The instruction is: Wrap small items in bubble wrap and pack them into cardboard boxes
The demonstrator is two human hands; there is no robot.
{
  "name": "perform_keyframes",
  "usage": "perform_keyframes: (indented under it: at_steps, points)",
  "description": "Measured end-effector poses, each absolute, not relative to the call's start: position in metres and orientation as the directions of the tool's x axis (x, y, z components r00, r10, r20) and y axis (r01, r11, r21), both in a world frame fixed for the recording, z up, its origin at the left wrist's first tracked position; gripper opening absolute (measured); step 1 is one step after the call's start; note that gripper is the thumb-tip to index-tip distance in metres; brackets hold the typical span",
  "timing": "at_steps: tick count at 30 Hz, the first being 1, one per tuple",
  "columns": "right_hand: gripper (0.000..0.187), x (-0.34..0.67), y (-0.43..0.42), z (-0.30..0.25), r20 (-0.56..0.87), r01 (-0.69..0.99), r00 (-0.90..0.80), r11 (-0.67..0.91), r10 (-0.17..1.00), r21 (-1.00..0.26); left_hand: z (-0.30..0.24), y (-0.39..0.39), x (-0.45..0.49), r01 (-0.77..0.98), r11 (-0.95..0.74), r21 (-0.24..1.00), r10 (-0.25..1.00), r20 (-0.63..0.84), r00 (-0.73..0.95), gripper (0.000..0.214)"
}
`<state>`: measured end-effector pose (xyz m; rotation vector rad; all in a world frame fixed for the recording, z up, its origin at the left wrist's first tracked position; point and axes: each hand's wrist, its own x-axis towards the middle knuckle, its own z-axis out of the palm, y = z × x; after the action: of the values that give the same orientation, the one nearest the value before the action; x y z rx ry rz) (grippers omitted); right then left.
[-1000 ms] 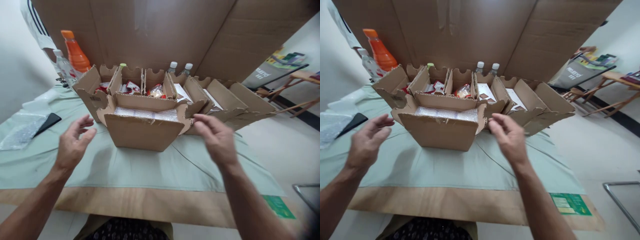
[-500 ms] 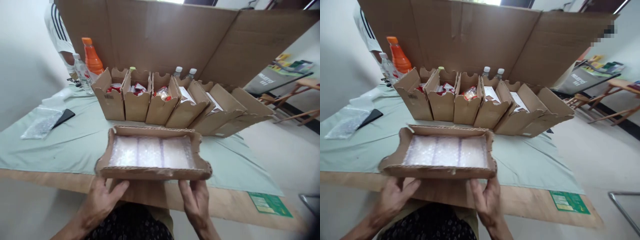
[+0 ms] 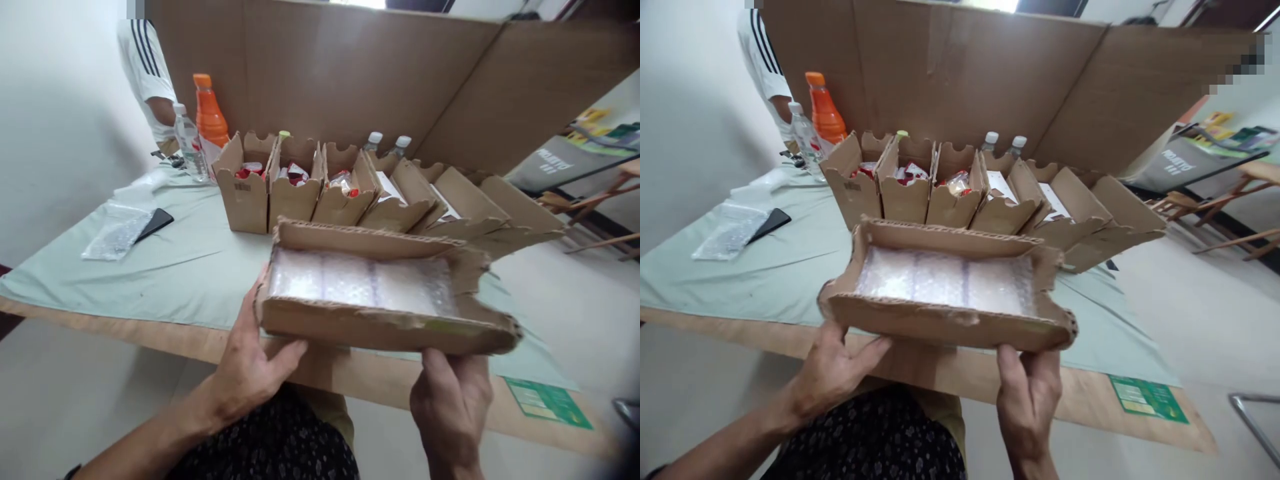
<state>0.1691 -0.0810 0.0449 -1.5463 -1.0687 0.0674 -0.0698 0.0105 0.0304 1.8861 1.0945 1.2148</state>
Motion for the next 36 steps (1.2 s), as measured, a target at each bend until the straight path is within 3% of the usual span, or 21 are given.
perform_keyframes:
  at_steps: [2, 5, 10, 12, 17, 25, 31, 36]
  points:
    - [0.059, 0.157, -0.080, 0.037, 0.437, 0.530, 0.519, 0.125, 0.735, -0.839, 0.009, -0.004, -0.092, 0.367, -0.313, 0.876, 0.949, 0.298, 0.098, 0.077]
    - [0.060, 0.134, -0.026, 0.035, 0.387, 0.440, 0.292, 0.237, 0.874, -0.866, -0.006, 0.003, -0.123, 0.403, -0.121, 0.907, 0.961, 0.208, -0.181, 0.075]
    - [0.074, 0.079, 0.107, 0.049, 0.346, 0.342, -0.200, 0.396, 0.917, -0.852, 0.003, 0.023, -0.164, 0.461, -0.082, 0.884, 0.792, 0.338, -0.509, 0.072]
    - [0.076, 0.055, 0.150, 0.054, 0.339, 0.352, -0.323, 0.444, 0.884, -0.824, 0.002, 0.021, -0.176, 0.525, -0.116, 0.843, 0.764, 0.413, -0.495, 0.078]
    - [0.070, 0.010, 0.205, 0.046, 0.284, 0.489, -0.279, 0.391, 0.917, -0.780, -0.023, 0.020, -0.187, 0.701, -0.264, 0.663, 0.755, 0.594, -0.277, 0.101]
    - [0.072, -0.005, 0.207, -0.007, 0.292, 0.455, -0.368, 0.445, 0.883, -0.771, -0.037, 0.046, -0.170, 0.641, -0.266, 0.720, 0.771, 0.558, -0.307, 0.109]
    - [0.059, -0.008, 0.200, -0.040, 0.313, 0.456, -0.335, 0.444, 0.889, -0.772, -0.027, 0.095, -0.172, 0.617, -0.210, 0.758, 0.804, 0.493, -0.332, 0.106]
    - [0.052, -0.008, 0.199, -0.044, 0.341, 0.456, -0.302, 0.449, 0.890, -0.768, -0.027, 0.152, -0.163, 0.619, -0.271, 0.737, 0.830, 0.504, -0.237, 0.105]
